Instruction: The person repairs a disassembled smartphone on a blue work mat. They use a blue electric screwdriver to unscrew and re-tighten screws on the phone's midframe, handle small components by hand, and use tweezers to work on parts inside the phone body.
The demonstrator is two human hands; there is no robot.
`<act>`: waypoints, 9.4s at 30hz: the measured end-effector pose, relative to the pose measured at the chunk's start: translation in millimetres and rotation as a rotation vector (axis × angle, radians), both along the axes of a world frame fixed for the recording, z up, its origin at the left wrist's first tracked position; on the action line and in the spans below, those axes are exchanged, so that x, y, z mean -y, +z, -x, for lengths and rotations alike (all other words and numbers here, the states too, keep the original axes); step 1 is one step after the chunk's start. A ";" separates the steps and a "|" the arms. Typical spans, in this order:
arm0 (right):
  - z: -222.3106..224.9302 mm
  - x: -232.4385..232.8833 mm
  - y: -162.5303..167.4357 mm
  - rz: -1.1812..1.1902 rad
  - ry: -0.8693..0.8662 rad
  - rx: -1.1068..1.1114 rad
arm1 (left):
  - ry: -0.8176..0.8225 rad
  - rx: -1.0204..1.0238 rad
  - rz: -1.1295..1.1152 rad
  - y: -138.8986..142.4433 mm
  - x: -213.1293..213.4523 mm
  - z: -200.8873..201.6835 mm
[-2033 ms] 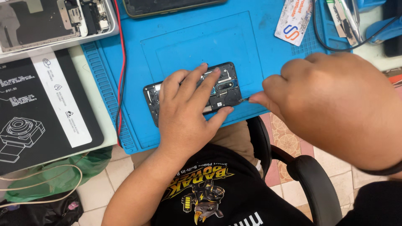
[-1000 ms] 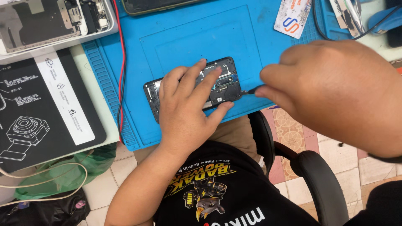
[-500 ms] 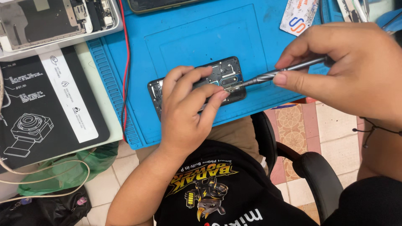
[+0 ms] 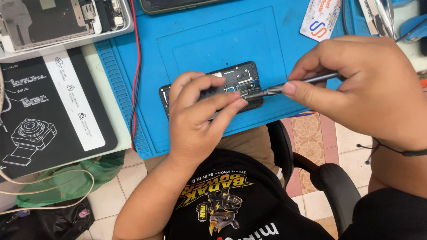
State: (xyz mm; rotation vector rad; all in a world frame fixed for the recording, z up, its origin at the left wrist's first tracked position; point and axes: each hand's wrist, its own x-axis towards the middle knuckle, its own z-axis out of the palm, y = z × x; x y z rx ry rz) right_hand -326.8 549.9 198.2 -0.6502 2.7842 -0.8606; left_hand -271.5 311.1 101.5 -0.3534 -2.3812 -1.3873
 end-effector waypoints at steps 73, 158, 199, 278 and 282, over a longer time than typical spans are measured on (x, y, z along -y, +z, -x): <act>14.3 7.1 -10.8 0.174 -0.165 0.279 | 0.083 -0.010 0.172 0.5 13.1 -14.2; 2.7 50.8 23.9 -0.569 0.388 -0.247 | 0.057 0.059 0.283 -2.7 13.7 -12.9; 5.6 66.5 14.3 -0.413 0.512 -0.381 | 0.069 0.023 0.313 -5.4 13.5 -12.4; 31.8 81.6 16.8 -0.351 0.415 -0.472 | 0.098 -0.003 0.313 -7.4 11.0 -10.4; 29.9 95.7 15.5 -0.669 0.553 -0.503 | 0.092 0.003 0.319 -6.8 10.3 -10.8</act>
